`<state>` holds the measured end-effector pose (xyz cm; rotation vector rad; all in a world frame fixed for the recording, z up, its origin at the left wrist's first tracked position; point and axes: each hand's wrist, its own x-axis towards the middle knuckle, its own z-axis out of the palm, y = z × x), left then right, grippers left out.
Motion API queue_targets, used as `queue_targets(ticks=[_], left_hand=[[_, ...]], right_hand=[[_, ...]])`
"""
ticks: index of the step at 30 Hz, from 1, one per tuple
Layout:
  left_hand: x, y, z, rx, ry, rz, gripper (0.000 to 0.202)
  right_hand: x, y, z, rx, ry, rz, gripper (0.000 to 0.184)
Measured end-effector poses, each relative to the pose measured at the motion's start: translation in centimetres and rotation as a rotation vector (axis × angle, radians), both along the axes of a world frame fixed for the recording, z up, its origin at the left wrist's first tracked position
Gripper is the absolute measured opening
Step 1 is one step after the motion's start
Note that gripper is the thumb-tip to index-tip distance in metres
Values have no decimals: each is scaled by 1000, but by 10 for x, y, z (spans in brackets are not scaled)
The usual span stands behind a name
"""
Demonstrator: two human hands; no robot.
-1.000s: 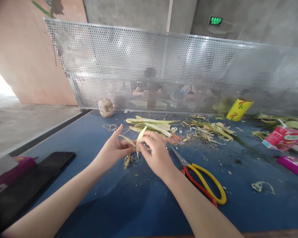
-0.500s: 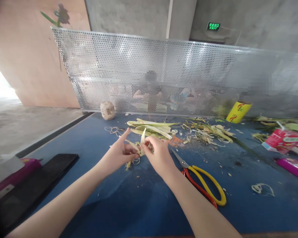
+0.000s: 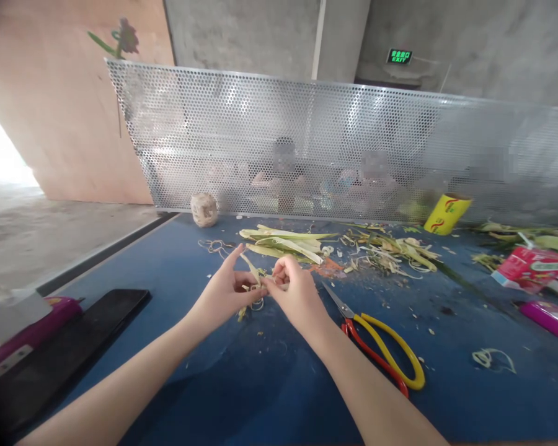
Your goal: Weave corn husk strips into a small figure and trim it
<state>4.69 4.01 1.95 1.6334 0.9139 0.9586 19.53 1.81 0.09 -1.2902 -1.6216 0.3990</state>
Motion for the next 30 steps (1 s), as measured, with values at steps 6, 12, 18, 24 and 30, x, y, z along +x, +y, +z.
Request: queue_targets(ticks=[6, 12, 18, 24, 30], left_hand=[[-3, 7, -1, 6, -13, 114, 105], [-4, 9, -3, 57, 42, 77, 103], [-2, 2, 0, 95, 51, 18, 100], [-2, 2, -1, 105, 52, -14, 100], [-2, 1, -2, 104, 34, -15, 91]], right_hand=[[-2, -6, 3, 86, -37, 81, 5], [-1, -10, 6, 186, -200, 82, 11], [-2, -9, 7, 205, -247, 154, 17], [2, -6, 5, 133, -106, 127, 20], [3, -4, 6, 67, 11, 54, 17]])
